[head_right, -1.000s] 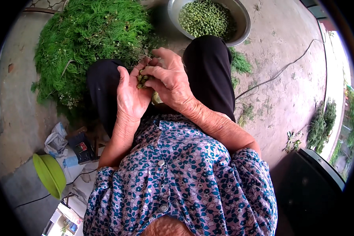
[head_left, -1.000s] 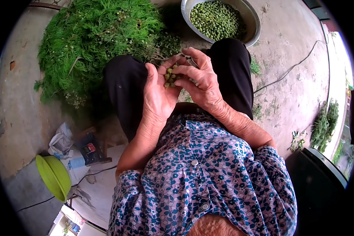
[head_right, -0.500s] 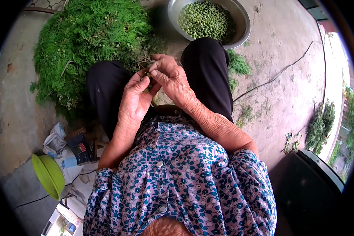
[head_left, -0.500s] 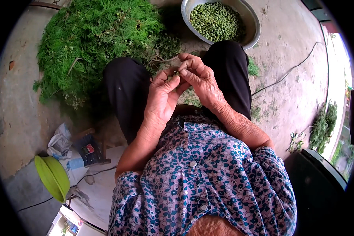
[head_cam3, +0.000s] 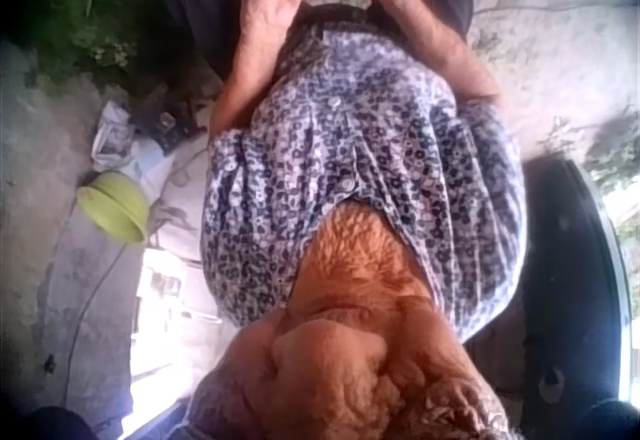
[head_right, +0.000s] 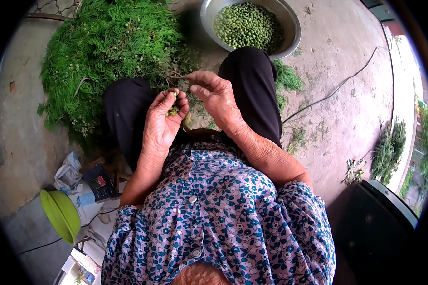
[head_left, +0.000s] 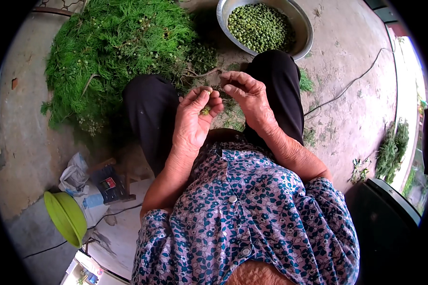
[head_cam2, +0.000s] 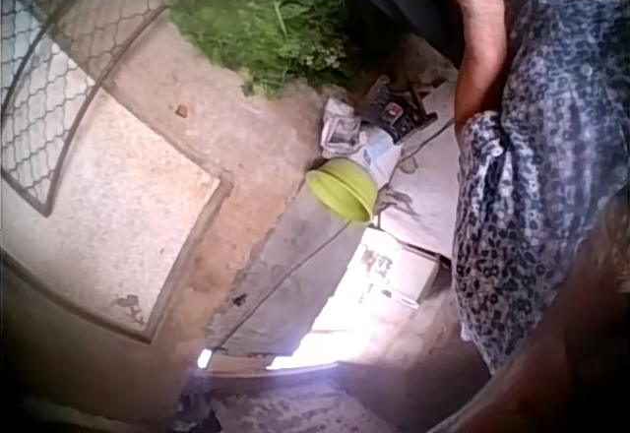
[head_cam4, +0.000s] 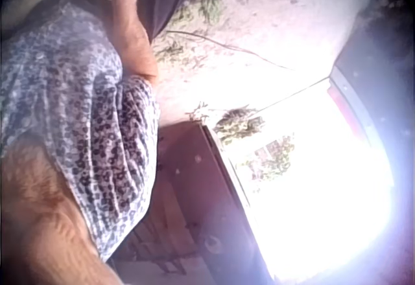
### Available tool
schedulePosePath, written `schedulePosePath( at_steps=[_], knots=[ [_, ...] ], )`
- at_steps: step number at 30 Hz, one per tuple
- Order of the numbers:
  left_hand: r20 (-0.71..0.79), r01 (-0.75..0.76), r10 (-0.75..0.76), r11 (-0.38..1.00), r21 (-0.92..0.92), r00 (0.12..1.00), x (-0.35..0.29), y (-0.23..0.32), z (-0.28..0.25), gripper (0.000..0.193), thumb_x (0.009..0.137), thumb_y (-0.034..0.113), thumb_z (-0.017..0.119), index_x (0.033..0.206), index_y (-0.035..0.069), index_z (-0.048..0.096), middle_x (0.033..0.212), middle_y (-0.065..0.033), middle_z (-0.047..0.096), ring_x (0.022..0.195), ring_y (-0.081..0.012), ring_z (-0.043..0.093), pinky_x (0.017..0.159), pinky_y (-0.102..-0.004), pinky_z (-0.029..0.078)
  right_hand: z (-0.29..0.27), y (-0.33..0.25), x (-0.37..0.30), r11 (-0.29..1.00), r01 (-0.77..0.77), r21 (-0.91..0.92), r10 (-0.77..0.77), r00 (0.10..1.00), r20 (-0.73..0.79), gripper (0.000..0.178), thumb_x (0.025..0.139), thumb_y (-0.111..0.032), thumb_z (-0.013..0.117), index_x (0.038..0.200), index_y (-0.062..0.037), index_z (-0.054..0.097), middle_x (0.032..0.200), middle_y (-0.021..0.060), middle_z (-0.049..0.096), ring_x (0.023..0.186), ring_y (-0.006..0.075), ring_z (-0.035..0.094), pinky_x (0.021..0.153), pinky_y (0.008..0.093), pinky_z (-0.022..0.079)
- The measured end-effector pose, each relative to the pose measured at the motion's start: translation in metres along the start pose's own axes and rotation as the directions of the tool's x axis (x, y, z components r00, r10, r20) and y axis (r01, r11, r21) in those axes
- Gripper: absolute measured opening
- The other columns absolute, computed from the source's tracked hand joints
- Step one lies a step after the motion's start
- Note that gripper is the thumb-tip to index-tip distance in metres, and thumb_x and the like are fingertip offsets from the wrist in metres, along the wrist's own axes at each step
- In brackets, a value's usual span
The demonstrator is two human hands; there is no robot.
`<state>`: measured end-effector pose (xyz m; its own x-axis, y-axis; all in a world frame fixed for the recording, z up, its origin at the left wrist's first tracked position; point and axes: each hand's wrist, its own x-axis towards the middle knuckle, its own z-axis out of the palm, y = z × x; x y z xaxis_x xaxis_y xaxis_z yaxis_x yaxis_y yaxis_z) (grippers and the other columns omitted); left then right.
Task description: The person picks small green pods from a pile of leafy branches by hand and places the pods into a metal bowl.
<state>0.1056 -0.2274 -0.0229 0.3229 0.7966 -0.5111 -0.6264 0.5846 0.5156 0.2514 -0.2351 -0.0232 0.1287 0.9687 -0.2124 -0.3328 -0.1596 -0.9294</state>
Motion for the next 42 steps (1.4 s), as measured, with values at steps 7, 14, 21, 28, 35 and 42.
schedulePosePath(
  at_steps=[7, 14, 21, 28, 35, 42],
  knots=[
    [0.009, 0.026, -0.025, 0.996, -0.087, 1.0, 0.006, -0.002, -0.001, 0.009, 0.083, 0.007, 0.055, 0.091, 0.002, 0.055, 0.089, -0.0086, 0.059, 0.082, -0.019, 0.057, 0.079, -0.0331, 0.048, 0.004, -0.003, -0.002, 1.0, -0.006, 0.028, 0.008, 0.998, -0.062, 0.012, 0.083, 0.0, 0.055, 0.093, 0.0017, 0.06, 0.073, 0.0, 0.056, 0.065, 0.0073, 0.05, 0.06, 0.0204, 0.044],
    [-0.286, 0.018, -0.086, 0.973, -0.231, 0.954, 0.041, -0.013, -0.032, 0.004, 0.084, 0.007, 0.053, 0.085, 0.003, 0.053, 0.086, -0.0091, 0.056, 0.081, -0.0202, 0.055, 0.078, -0.0357, 0.049, -0.003, 0.016, -0.007, 0.993, -0.117, -0.012, 0.116, 0.993, -0.011, 0.008, 0.084, -0.002, 0.054, 0.089, 0.0022, 0.059, 0.066, -0.0004, 0.053, 0.058, 0.0069, 0.047, 0.055, 0.0201, 0.041],
    [-0.035, 0.04, -0.041, 0.999, -0.027, 0.999, 0.115, -0.01, 0.032, 0.065, 0.084, 0.047, 0.05, 0.116, -0.009, 0.037, 0.102, -0.0172, 0.05, 0.096, -0.0281, 0.051, 0.093, -0.0425, 0.04, -0.012, 0.017, -0.008, 0.998, -0.061, -0.019, 0.06, 0.998, -0.036, 0.009, 0.084, -0.002, 0.053, 0.091, 0.0025, 0.058, 0.069, 0.0007, 0.054, 0.06, 0.0072, 0.048, 0.057, 0.0205, 0.042],
    [0.309, -0.023, 0.012, 0.999, 0.032, 0.951, 0.138, 0.022, 0.097, 0.101, 0.077, 0.055, 0.054, 0.131, -0.013, 0.003, 0.137, -0.0293, 0.015, 0.128, -0.0368, 0.02, 0.106, -0.0452, 0.021, -0.015, 0.018, -0.007, 0.997, -0.076, -0.019, 0.075, 0.995, -0.065, 0.009, 0.084, -0.002, 0.054, 0.09, 0.0028, 0.058, 0.068, 0.0003, 0.054, 0.061, 0.0072, 0.047, 0.057, 0.0198, 0.042],
    [0.149, -0.041, 0.027, 0.995, 0.088, 0.988, 0.159, 0.078, 0.073, 0.041, 0.082, 0.03, 0.061, 0.1, -0.005, 0.051, 0.101, -0.0161, 0.055, 0.095, -0.0254, 0.054, 0.089, -0.0383, 0.044, 0.002, 0.024, 0.025, 0.979, -0.202, -0.016, 0.2, 0.974, -0.103, 0.008, 0.084, -0.004, 0.054, 0.087, 0.0009, 0.059, 0.064, -0.0008, 0.053, 0.057, 0.0057, 0.048, 0.053, 0.0204, 0.042],
    [-0.005, -0.068, 0.068, 0.995, 0.08, 0.998, 0.176, 0.134, 0.038, 0.027, 0.084, 0.017, 0.058, 0.1, -0.004, 0.053, 0.097, -0.0132, 0.057, 0.089, -0.021, 0.056, 0.079, -0.0311, 0.048, -0.058, 0.112, 0.14, 0.949, -0.184, -0.256, 0.048, 0.888, -0.457, 0.012, 0.074, -0.006, 0.06, 0.083, 0.0011, 0.064, 0.067, 0.0093, 0.062, 0.06, 0.0138, 0.057, 0.059, 0.0278, 0.047]
  ],
)
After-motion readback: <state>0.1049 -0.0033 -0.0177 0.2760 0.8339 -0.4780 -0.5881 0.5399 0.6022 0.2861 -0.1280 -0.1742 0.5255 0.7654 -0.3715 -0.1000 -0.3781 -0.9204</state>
